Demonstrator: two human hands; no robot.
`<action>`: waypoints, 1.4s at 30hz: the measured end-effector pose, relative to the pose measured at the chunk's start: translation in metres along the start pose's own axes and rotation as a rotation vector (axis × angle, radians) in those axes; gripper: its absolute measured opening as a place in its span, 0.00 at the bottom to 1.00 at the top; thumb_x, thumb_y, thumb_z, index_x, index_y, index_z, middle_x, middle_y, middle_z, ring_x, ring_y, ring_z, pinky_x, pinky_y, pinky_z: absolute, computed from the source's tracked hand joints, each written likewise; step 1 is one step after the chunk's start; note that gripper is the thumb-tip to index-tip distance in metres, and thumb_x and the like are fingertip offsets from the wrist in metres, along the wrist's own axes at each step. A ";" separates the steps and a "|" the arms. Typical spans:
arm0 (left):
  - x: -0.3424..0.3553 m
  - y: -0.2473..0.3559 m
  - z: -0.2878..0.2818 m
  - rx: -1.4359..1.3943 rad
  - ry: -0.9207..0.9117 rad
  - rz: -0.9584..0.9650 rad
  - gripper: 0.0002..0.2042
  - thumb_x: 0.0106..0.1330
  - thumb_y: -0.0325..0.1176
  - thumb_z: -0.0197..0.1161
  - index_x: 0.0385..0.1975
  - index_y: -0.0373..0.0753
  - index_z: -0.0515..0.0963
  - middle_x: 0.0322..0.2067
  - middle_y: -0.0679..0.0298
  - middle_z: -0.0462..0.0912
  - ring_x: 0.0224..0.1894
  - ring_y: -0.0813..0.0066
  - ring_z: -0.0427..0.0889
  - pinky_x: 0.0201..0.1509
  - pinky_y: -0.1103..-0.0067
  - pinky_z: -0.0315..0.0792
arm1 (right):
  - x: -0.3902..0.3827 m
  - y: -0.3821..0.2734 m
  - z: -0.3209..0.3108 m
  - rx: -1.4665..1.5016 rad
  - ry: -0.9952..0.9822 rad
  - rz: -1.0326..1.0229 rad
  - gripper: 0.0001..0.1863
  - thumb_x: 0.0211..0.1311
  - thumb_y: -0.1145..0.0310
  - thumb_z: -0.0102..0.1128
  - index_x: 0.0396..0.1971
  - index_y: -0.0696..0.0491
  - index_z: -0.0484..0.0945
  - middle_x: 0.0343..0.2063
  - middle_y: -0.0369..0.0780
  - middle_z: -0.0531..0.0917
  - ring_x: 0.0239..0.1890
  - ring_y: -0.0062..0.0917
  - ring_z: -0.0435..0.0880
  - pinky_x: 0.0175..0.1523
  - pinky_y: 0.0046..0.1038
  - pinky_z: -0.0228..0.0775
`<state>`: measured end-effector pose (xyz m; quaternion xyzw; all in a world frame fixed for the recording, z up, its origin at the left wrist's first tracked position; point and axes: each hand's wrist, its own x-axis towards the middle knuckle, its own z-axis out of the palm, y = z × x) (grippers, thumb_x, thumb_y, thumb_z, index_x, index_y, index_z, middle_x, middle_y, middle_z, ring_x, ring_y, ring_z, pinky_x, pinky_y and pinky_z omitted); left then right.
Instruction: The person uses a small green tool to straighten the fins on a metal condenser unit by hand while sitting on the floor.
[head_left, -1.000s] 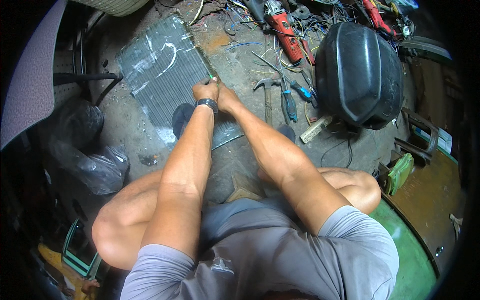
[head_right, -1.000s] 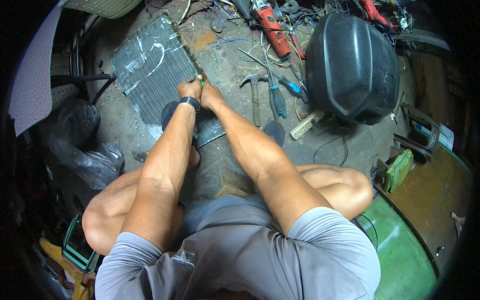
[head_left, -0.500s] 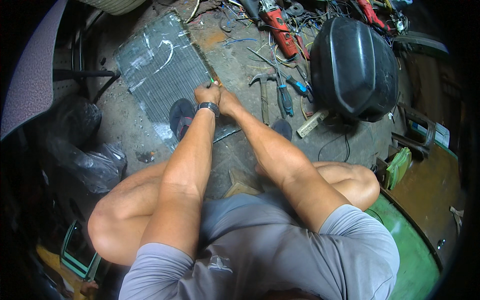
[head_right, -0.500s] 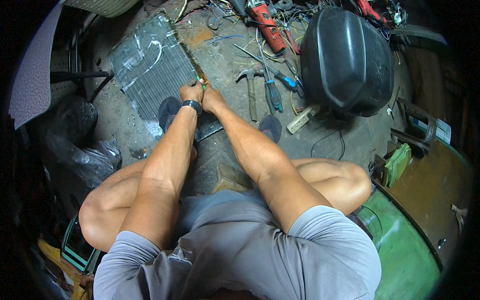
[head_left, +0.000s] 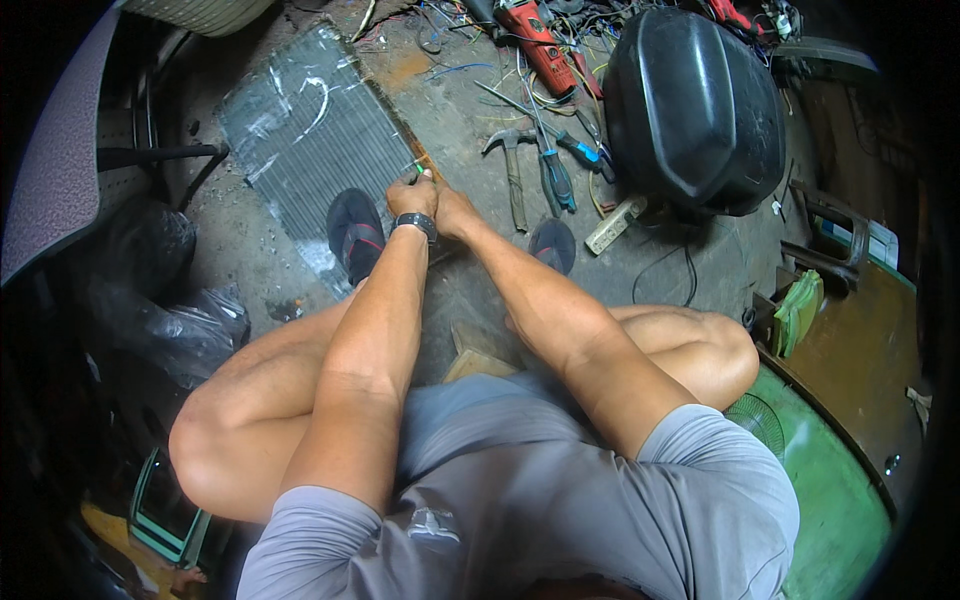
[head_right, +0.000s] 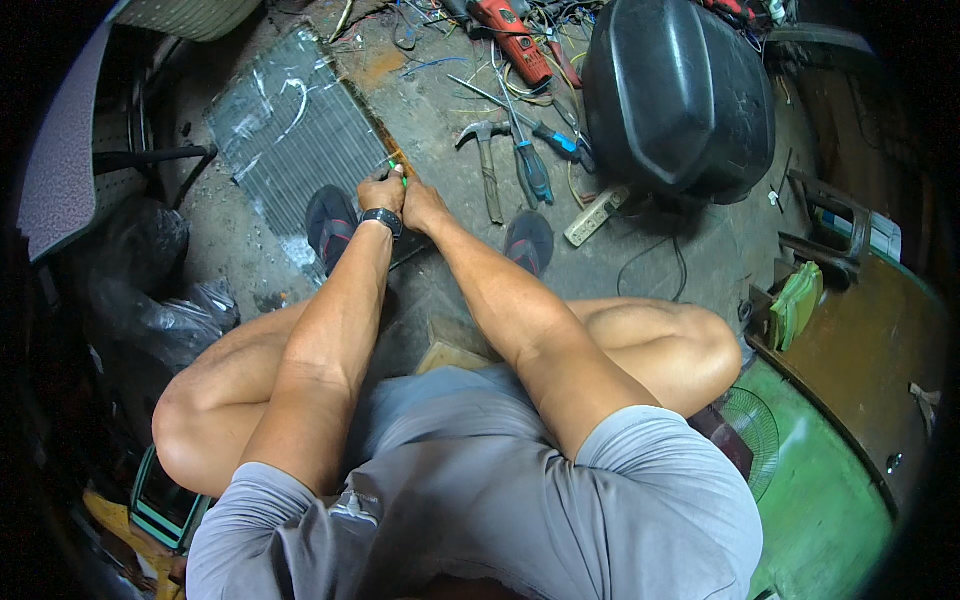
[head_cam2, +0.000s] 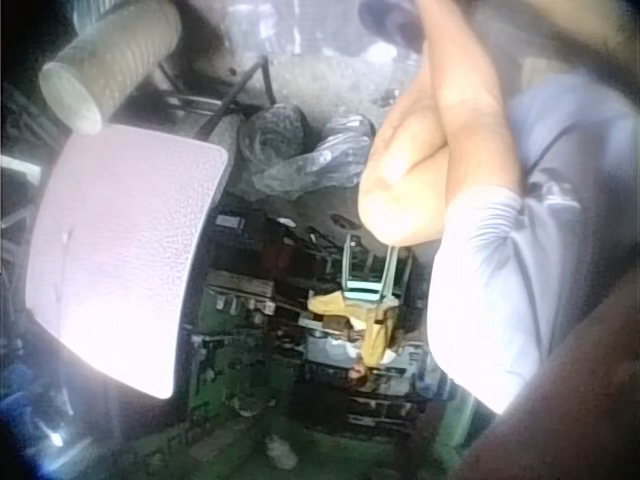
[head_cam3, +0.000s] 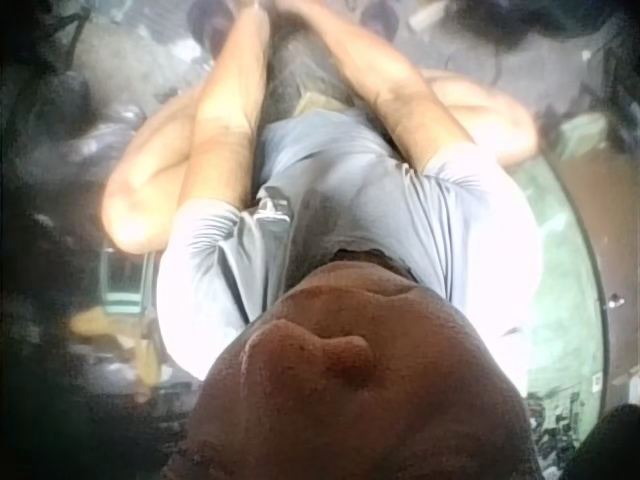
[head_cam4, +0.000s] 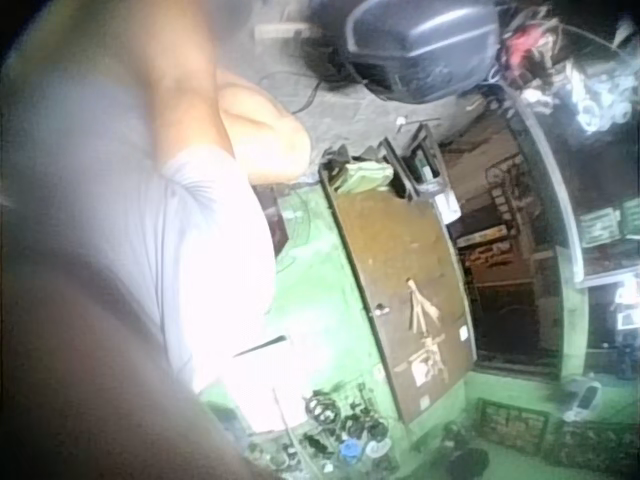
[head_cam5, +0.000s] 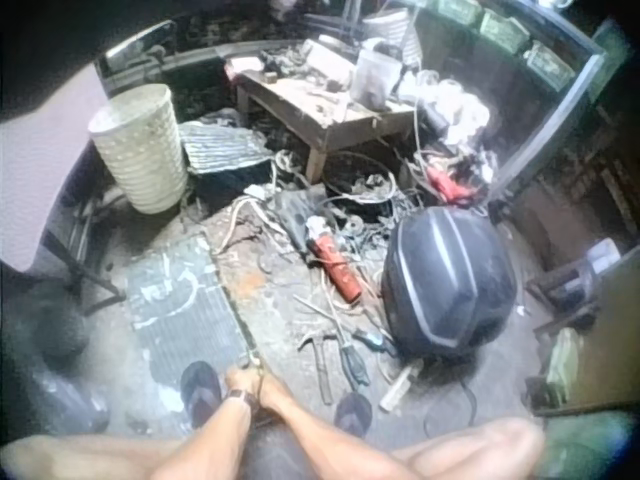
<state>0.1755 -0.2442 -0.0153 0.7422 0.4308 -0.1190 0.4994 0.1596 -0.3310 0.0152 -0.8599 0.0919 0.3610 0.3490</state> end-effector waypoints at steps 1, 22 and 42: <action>0.000 0.001 -0.002 0.009 0.010 0.002 0.16 0.59 0.37 0.72 0.42 0.34 0.85 0.39 0.53 0.88 0.40 0.65 0.86 0.48 0.74 0.76 | -0.001 -0.001 0.000 0.005 -0.009 -0.010 0.28 0.60 0.63 0.61 0.56 0.62 0.66 0.45 0.62 0.81 0.52 0.56 0.79 0.55 0.47 0.71; -0.054 -0.023 -0.001 0.076 -0.028 0.041 0.15 0.59 0.38 0.72 0.40 0.33 0.86 0.37 0.53 0.88 0.38 0.67 0.86 0.47 0.74 0.76 | -0.049 0.030 0.004 0.025 0.014 -0.010 0.22 0.55 0.72 0.62 0.49 0.62 0.70 0.44 0.62 0.81 0.51 0.56 0.79 0.54 0.47 0.73; -0.096 -0.051 0.006 0.038 -0.075 0.000 0.16 0.61 0.36 0.70 0.43 0.32 0.84 0.40 0.48 0.87 0.43 0.58 0.87 0.51 0.72 0.76 | -0.084 0.071 0.016 0.044 -0.015 0.002 0.25 0.57 0.73 0.60 0.54 0.62 0.65 0.44 0.61 0.81 0.50 0.57 0.80 0.54 0.49 0.72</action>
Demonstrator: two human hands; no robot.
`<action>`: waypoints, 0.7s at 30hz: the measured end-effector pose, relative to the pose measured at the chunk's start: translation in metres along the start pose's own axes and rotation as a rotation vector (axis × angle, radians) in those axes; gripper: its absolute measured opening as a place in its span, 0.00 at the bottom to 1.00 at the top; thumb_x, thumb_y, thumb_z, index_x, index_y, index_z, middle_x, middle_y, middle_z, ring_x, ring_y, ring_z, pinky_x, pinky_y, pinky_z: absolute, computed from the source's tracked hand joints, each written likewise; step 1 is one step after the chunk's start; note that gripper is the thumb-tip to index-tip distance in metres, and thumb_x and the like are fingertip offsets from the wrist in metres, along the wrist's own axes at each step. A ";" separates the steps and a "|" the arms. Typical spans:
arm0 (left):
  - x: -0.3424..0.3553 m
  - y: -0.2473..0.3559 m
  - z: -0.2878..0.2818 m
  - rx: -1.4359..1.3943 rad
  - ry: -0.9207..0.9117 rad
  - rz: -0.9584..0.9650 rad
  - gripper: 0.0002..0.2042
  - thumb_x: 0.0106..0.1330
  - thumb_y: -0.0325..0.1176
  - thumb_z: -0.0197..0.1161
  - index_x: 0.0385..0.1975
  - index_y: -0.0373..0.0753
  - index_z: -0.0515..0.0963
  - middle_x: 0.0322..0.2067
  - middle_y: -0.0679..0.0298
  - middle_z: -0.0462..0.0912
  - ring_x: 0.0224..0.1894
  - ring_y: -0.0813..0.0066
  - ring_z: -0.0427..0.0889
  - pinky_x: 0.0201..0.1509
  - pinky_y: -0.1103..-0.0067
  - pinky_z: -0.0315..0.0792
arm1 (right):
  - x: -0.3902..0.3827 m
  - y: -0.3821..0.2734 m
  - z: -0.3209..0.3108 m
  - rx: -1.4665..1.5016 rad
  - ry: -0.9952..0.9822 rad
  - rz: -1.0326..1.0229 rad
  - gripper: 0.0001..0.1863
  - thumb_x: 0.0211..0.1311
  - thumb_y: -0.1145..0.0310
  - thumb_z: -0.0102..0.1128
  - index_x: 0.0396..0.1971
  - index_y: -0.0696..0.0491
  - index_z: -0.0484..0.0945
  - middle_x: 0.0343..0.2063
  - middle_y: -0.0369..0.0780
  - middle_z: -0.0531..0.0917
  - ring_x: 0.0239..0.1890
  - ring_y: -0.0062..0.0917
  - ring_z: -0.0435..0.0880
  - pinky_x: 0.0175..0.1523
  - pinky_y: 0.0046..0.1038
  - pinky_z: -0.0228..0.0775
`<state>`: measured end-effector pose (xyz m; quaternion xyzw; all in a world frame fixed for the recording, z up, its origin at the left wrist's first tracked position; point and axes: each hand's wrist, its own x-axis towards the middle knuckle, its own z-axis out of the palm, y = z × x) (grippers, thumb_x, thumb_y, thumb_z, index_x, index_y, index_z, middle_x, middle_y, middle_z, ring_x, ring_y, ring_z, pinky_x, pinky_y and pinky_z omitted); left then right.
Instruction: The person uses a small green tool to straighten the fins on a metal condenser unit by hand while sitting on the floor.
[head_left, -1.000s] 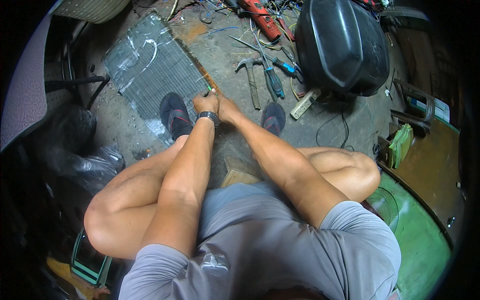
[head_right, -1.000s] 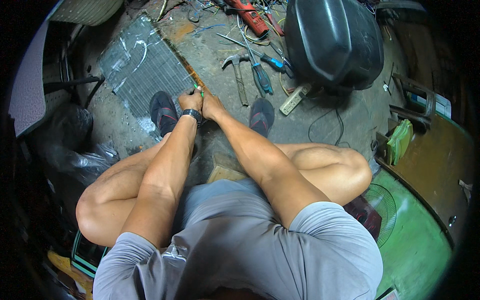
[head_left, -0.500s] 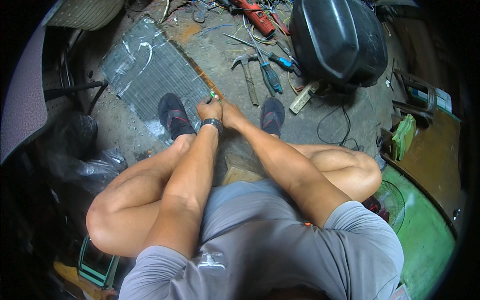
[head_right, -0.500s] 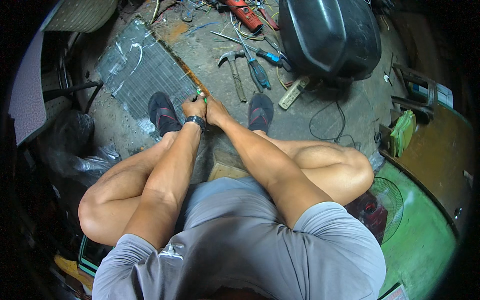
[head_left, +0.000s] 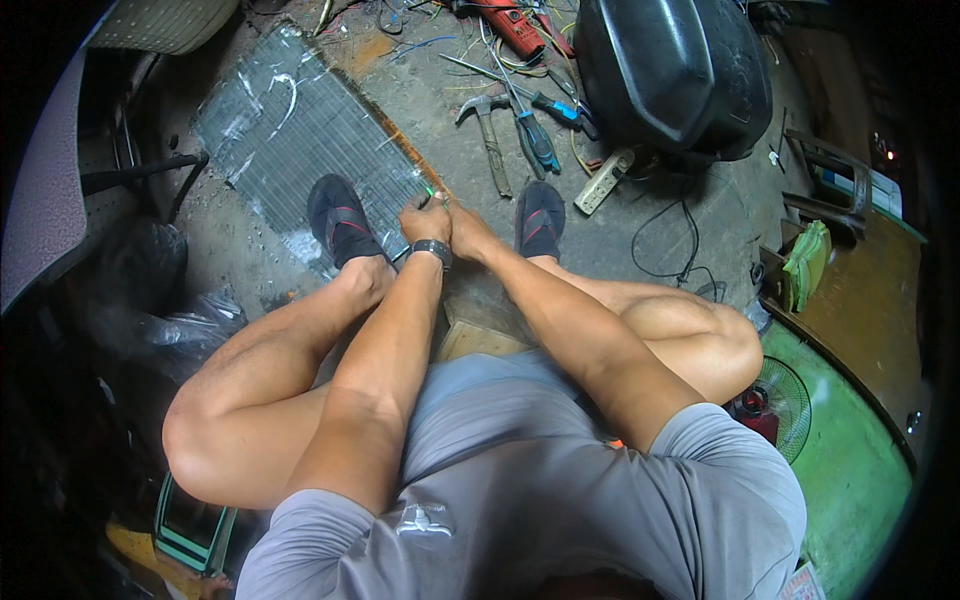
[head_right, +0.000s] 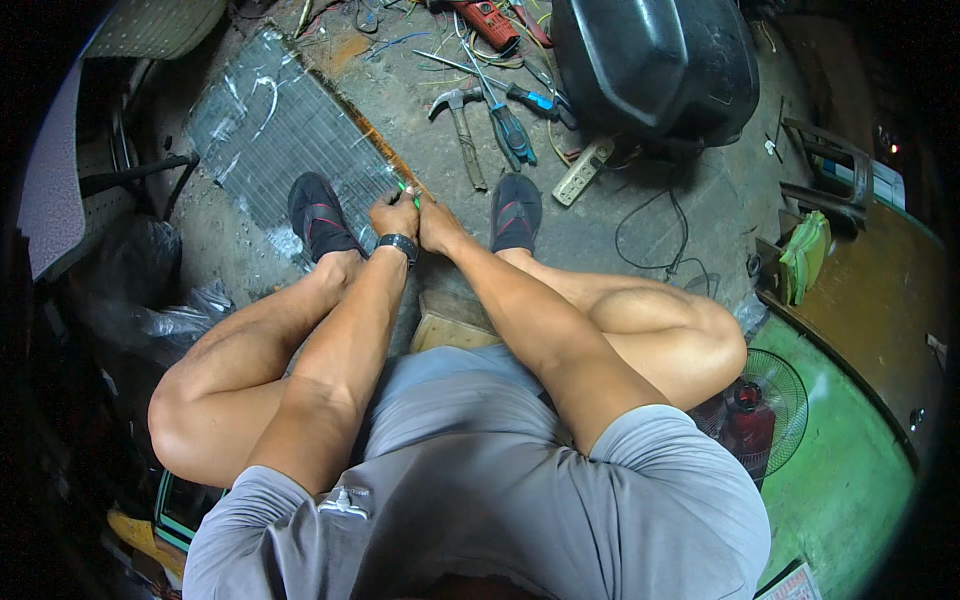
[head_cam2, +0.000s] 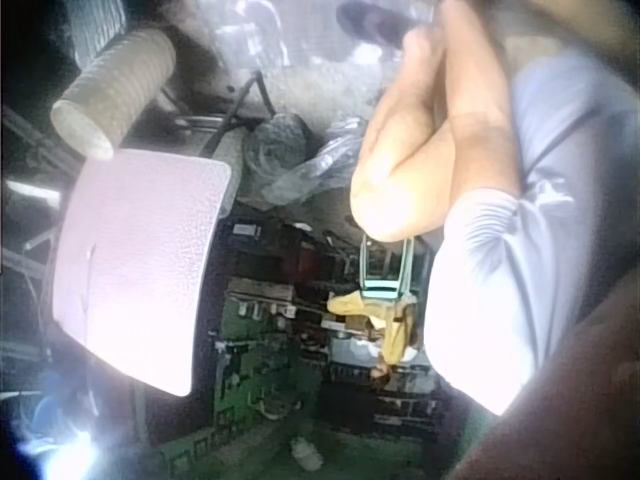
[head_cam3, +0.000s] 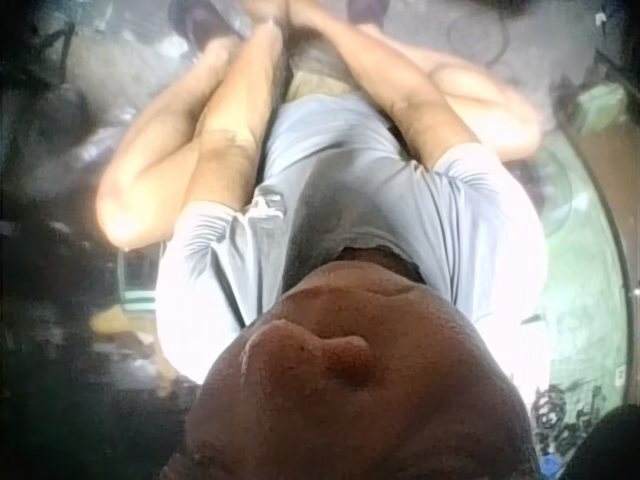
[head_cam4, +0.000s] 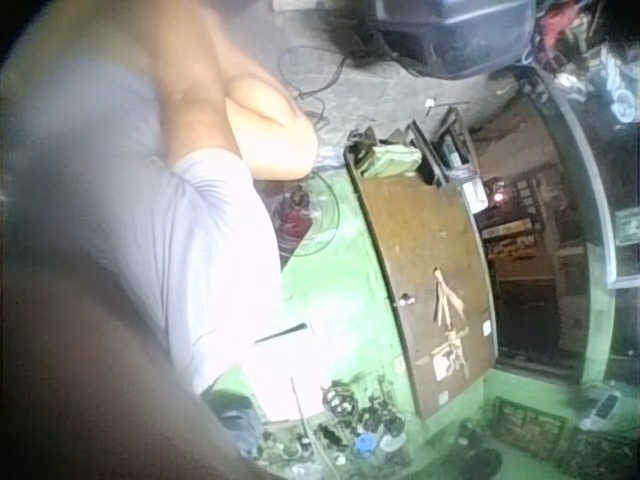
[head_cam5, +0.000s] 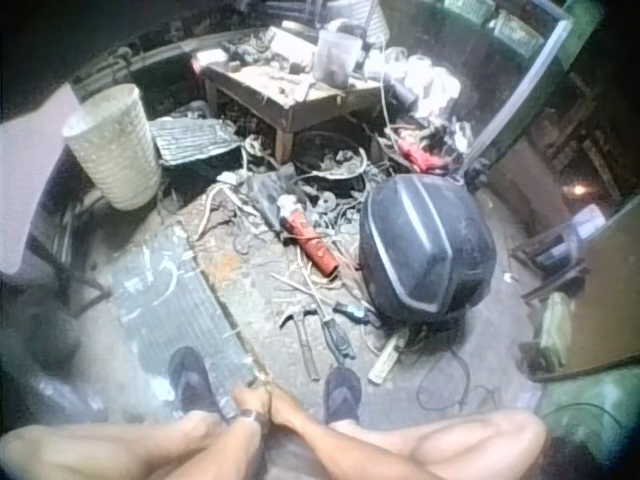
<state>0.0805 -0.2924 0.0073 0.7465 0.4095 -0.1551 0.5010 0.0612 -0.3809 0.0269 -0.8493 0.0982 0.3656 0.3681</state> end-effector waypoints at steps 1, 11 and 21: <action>-0.001 -0.002 -0.001 0.009 0.004 0.014 0.16 0.61 0.36 0.70 0.43 0.30 0.83 0.40 0.49 0.87 0.42 0.61 0.86 0.50 0.73 0.76 | -0.002 0.000 0.001 -0.029 0.022 -0.016 0.25 0.57 0.74 0.59 0.54 0.63 0.65 0.43 0.62 0.81 0.49 0.58 0.80 0.53 0.49 0.72; -0.003 -0.009 0.002 -0.186 -0.053 -0.014 0.16 0.63 0.33 0.70 0.45 0.29 0.81 0.38 0.54 0.87 0.38 0.70 0.84 0.44 0.77 0.76 | -0.003 0.003 0.000 -0.075 0.033 0.001 0.23 0.56 0.76 0.58 0.52 0.65 0.65 0.38 0.64 0.81 0.45 0.59 0.82 0.50 0.50 0.74; 0.001 0.001 -0.005 -0.267 -0.037 0.032 0.16 0.64 0.32 0.69 0.46 0.28 0.80 0.40 0.52 0.86 0.40 0.68 0.84 0.46 0.76 0.77 | -0.013 -0.023 -0.009 -0.135 0.072 -0.082 0.19 0.58 0.75 0.56 0.48 0.66 0.66 0.37 0.63 0.82 0.43 0.57 0.83 0.48 0.51 0.75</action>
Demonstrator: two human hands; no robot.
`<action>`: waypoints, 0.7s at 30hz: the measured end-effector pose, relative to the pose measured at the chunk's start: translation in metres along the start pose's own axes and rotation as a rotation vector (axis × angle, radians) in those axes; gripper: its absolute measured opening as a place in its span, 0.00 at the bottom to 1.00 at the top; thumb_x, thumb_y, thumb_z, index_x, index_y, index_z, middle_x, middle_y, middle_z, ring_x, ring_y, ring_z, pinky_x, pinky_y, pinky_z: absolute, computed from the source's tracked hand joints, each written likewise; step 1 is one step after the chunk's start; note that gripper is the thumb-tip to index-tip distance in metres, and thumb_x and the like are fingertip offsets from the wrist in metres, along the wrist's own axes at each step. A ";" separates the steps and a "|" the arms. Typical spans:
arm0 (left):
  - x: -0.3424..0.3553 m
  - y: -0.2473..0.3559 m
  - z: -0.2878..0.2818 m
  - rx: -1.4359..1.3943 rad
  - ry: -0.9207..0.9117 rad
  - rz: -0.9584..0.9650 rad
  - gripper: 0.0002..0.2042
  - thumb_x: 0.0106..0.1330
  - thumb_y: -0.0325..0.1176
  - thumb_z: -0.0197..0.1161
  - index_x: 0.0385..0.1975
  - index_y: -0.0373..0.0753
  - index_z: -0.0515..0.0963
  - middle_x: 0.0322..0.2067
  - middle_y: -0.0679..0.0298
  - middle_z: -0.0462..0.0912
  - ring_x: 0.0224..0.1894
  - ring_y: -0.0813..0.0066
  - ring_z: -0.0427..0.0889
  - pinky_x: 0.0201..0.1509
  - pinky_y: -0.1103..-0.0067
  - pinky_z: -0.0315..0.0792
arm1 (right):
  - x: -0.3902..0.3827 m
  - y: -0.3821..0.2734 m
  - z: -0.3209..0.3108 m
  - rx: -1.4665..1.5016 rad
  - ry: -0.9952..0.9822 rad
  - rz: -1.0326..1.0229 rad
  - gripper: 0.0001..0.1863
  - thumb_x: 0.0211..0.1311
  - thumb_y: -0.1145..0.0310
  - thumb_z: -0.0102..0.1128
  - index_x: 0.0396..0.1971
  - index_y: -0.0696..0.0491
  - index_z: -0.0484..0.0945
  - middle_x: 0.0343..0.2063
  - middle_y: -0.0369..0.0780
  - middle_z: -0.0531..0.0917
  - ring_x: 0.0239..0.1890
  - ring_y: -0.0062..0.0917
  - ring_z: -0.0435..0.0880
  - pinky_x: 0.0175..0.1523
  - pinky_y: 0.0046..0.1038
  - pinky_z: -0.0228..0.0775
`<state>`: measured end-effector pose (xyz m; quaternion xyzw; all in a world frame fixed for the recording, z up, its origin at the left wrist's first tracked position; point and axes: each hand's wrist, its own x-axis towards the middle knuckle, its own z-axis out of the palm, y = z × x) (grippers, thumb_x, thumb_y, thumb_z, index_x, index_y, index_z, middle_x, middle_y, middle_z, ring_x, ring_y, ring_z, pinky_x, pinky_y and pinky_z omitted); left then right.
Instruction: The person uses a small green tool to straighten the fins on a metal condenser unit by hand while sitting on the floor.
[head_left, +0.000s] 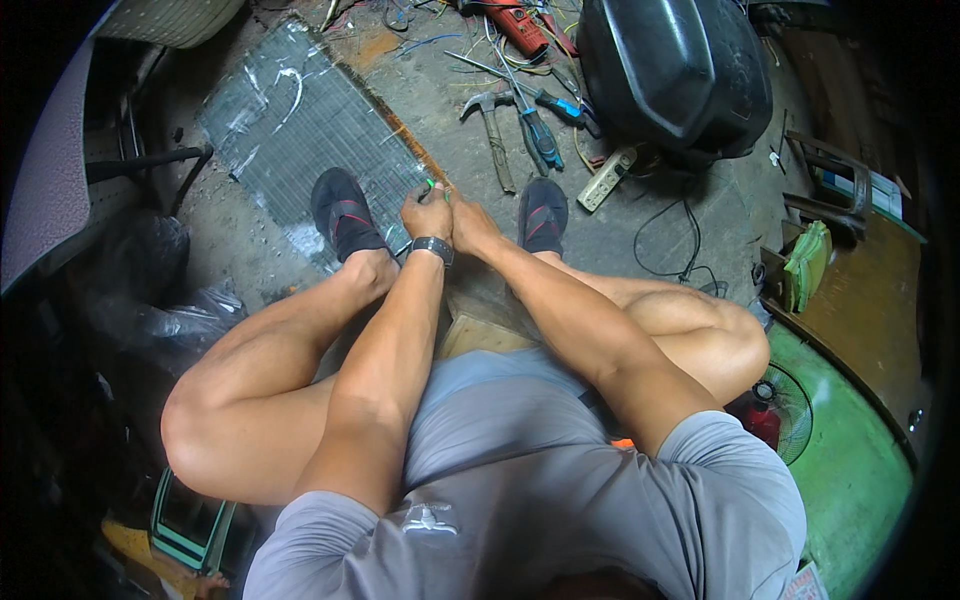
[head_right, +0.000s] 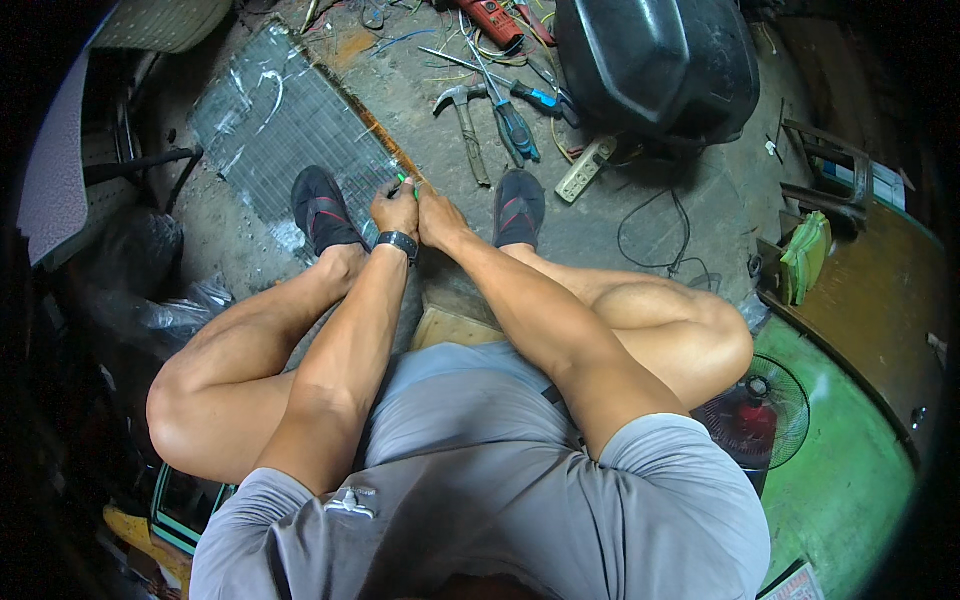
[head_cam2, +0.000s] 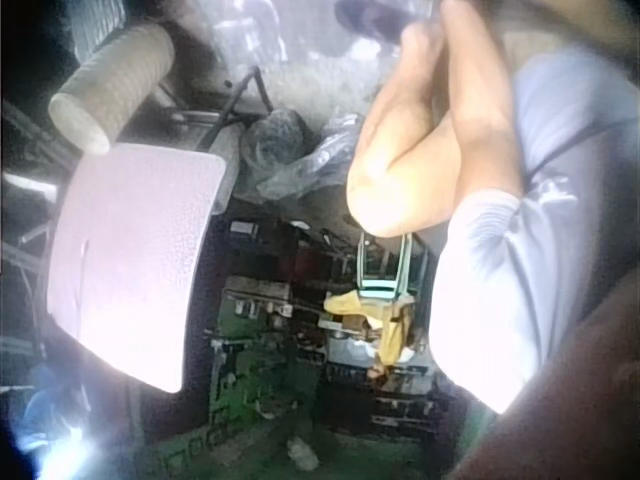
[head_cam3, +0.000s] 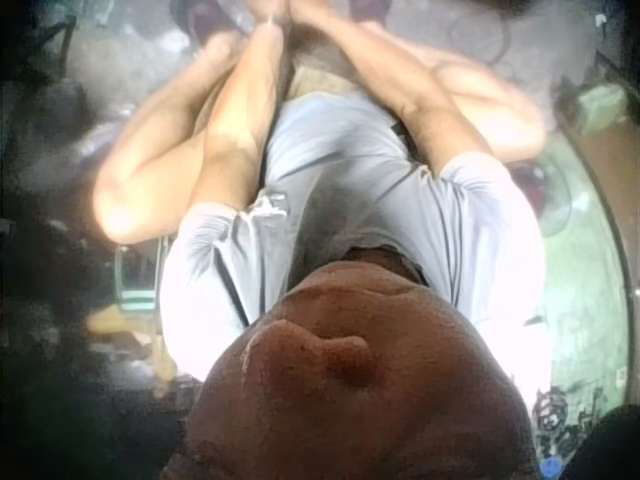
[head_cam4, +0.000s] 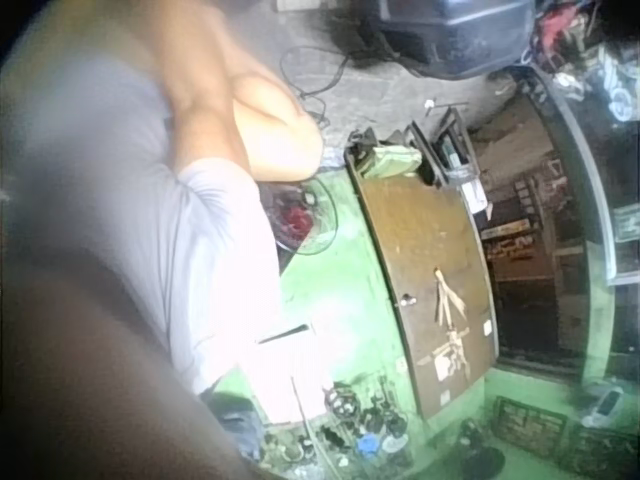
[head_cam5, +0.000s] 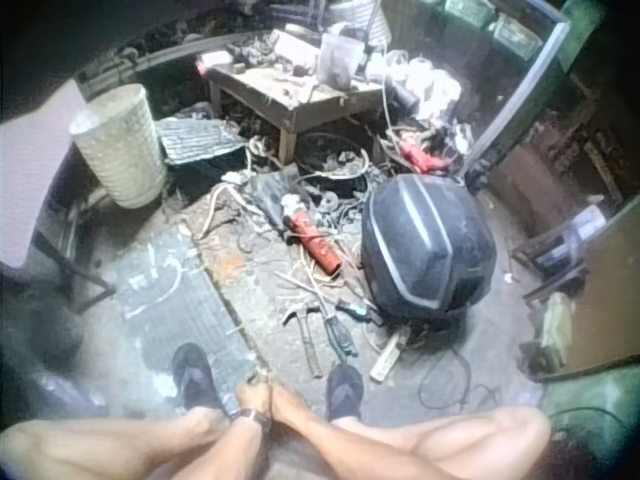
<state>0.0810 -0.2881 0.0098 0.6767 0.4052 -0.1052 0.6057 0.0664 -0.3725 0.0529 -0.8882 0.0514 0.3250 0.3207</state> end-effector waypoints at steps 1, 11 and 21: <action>0.001 0.002 0.001 -0.007 -0.004 -0.012 0.16 0.64 0.32 0.68 0.46 0.28 0.80 0.40 0.52 0.86 0.40 0.68 0.84 0.46 0.76 0.77 | 0.004 0.001 0.000 -0.017 0.003 -0.011 0.18 0.58 0.75 0.55 0.47 0.66 0.66 0.37 0.63 0.82 0.43 0.57 0.83 0.48 0.51 0.74; 0.012 -0.021 0.008 -0.030 -0.027 0.034 0.16 0.65 0.31 0.67 0.48 0.28 0.77 0.41 0.53 0.86 0.41 0.70 0.84 0.46 0.76 0.76 | 0.007 0.009 -0.002 -0.044 -0.003 -0.031 0.17 0.61 0.74 0.52 0.48 0.65 0.66 0.38 0.64 0.81 0.44 0.58 0.82 0.49 0.51 0.74; 0.014 -0.030 0.009 0.109 0.049 0.029 0.15 0.61 0.34 0.70 0.42 0.30 0.80 0.36 0.51 0.87 0.38 0.65 0.86 0.45 0.74 0.76 | 0.011 0.020 0.002 -0.005 -0.060 -0.035 0.24 0.58 0.76 0.55 0.54 0.64 0.64 0.38 0.64 0.82 0.45 0.59 0.82 0.50 0.51 0.73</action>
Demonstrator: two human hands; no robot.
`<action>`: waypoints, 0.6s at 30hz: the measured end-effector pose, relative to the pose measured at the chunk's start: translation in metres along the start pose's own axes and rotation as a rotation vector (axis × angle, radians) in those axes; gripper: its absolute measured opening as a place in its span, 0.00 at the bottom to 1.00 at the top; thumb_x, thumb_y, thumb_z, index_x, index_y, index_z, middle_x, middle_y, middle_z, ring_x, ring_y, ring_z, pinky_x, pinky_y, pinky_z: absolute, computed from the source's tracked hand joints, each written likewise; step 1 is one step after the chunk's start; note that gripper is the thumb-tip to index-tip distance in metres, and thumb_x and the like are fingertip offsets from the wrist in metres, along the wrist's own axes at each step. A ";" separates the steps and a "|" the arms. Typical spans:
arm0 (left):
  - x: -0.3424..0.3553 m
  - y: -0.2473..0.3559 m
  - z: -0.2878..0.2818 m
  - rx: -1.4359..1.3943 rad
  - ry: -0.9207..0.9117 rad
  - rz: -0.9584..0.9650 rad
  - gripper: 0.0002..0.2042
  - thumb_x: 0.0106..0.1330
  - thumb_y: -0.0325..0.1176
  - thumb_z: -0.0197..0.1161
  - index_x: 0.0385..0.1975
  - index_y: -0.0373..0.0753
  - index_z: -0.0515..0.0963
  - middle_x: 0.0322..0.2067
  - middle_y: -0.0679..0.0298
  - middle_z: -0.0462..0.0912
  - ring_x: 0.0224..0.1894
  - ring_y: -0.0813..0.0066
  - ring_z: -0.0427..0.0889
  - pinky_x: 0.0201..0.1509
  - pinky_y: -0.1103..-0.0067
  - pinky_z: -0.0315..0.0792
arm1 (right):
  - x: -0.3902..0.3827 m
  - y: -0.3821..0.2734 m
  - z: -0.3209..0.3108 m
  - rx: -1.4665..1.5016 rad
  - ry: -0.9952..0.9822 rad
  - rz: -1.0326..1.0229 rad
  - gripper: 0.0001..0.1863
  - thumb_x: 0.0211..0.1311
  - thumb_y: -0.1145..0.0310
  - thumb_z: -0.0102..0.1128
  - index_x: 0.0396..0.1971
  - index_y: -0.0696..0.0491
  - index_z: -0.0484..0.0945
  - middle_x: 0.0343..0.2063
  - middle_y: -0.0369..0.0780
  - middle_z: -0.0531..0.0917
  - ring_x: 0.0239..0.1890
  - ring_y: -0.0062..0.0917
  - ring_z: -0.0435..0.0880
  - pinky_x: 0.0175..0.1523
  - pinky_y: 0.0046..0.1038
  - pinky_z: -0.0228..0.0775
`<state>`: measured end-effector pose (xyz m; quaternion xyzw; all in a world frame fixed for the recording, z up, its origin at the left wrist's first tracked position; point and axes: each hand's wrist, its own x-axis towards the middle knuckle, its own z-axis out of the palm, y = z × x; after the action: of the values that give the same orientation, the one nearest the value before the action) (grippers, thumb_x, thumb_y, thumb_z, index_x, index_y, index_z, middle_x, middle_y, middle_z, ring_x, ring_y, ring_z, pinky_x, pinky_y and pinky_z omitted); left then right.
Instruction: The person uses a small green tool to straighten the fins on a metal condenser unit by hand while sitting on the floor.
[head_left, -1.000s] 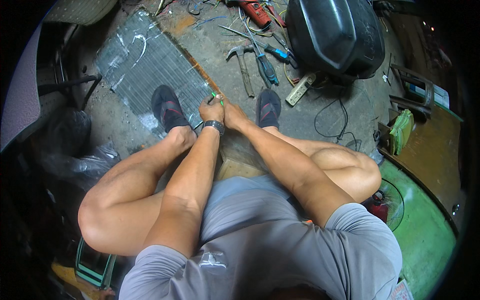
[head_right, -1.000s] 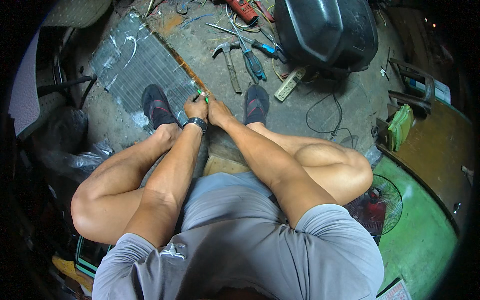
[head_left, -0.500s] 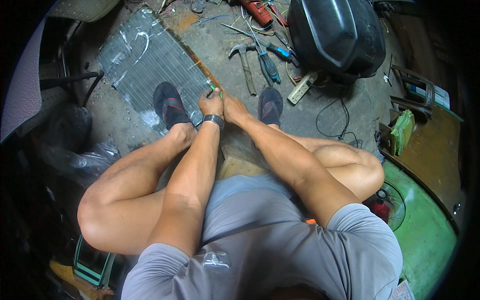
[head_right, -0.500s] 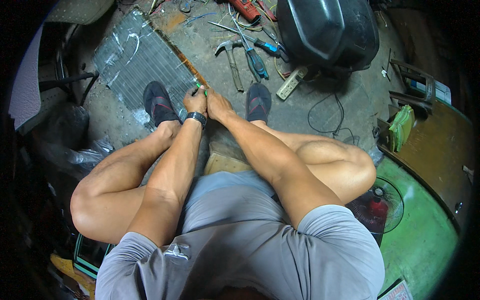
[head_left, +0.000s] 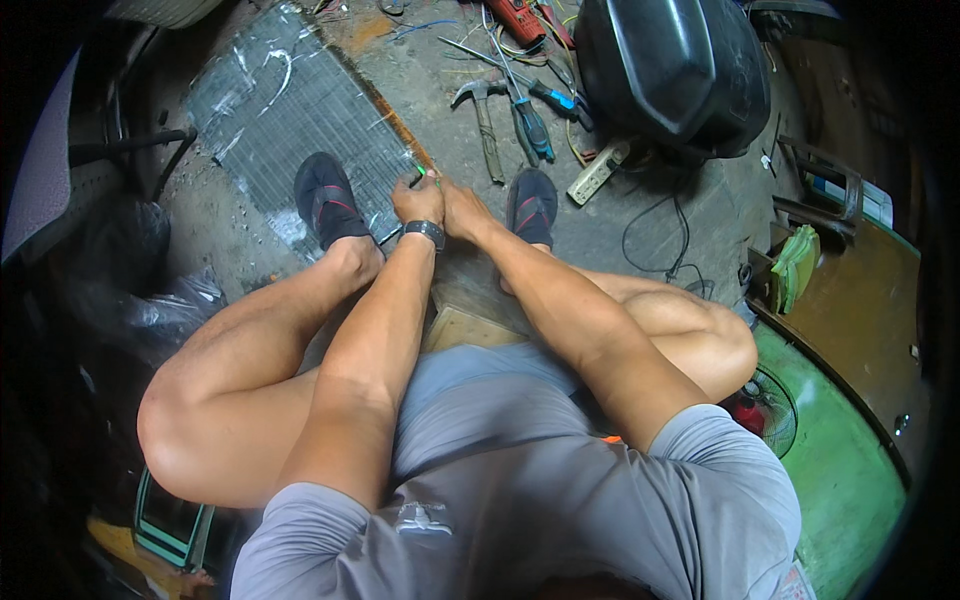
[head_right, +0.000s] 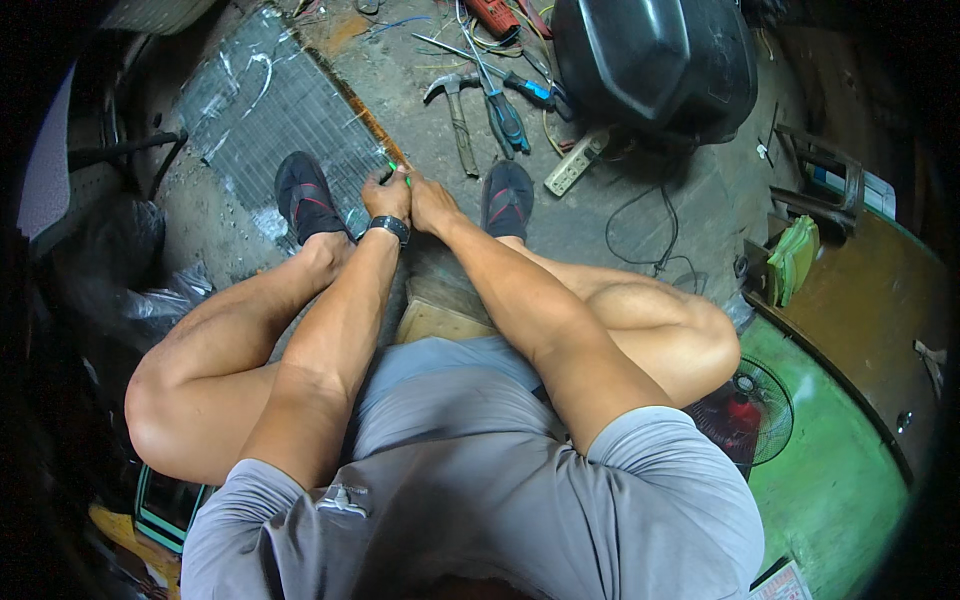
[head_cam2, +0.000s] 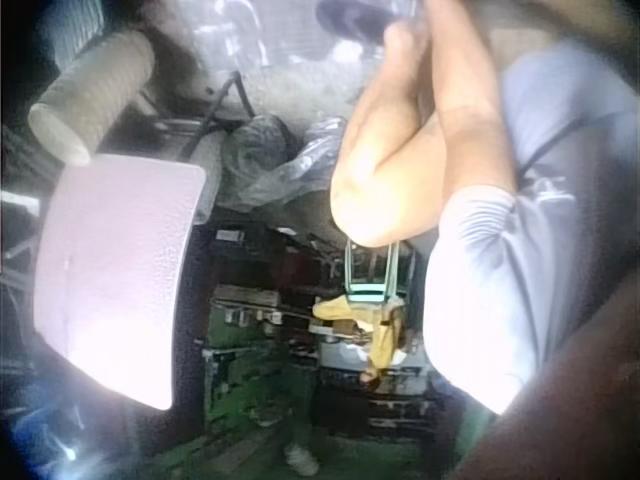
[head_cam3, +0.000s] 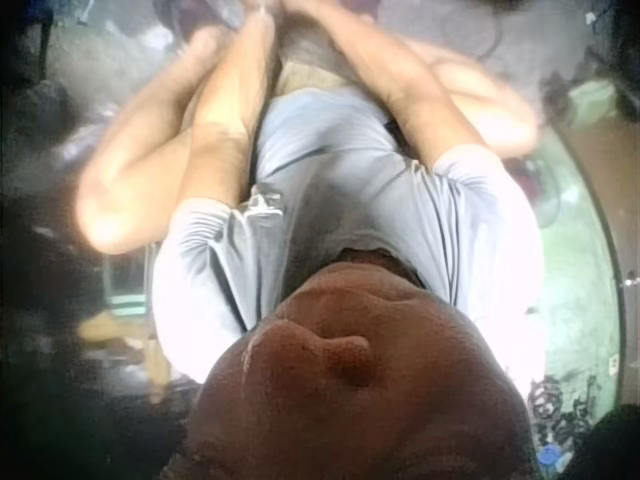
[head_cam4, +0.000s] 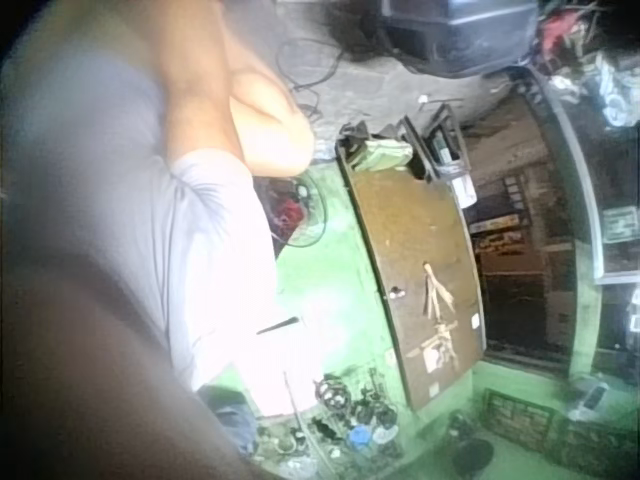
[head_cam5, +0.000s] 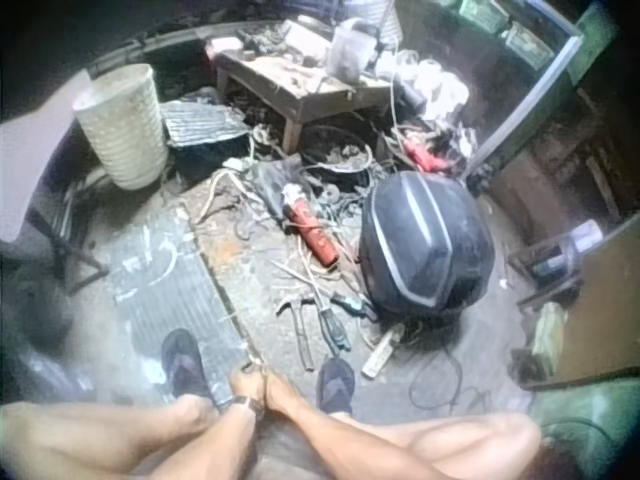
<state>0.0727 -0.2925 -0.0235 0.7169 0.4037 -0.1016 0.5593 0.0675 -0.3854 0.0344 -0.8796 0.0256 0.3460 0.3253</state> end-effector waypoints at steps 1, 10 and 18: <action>0.001 -0.001 -0.001 0.006 0.010 0.010 0.15 0.60 0.35 0.70 0.41 0.31 0.81 0.36 0.50 0.87 0.38 0.63 0.87 0.46 0.73 0.77 | 0.000 0.000 0.002 0.018 0.019 -0.029 0.24 0.57 0.76 0.56 0.55 0.63 0.64 0.38 0.63 0.82 0.45 0.59 0.82 0.50 0.50 0.73; -0.009 0.002 -0.001 -0.019 -0.021 0.004 0.15 0.60 0.36 0.70 0.41 0.31 0.82 0.36 0.49 0.87 0.40 0.61 0.87 0.48 0.72 0.77 | -0.004 0.005 0.008 -0.044 0.038 0.042 0.21 0.58 0.75 0.55 0.51 0.64 0.66 0.37 0.64 0.82 0.44 0.59 0.82 0.50 0.51 0.74; -0.028 0.009 -0.004 0.047 -0.054 -0.003 0.15 0.61 0.36 0.70 0.42 0.30 0.81 0.36 0.54 0.87 0.37 0.69 0.85 0.45 0.76 0.76 | -0.011 0.018 0.014 -0.008 0.061 0.059 0.24 0.57 0.72 0.58 0.53 0.62 0.65 0.37 0.63 0.82 0.43 0.60 0.81 0.48 0.52 0.72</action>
<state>0.0598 -0.3022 0.0013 0.7261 0.3873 -0.1311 0.5529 0.0456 -0.3934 0.0237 -0.8900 0.0600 0.3286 0.3104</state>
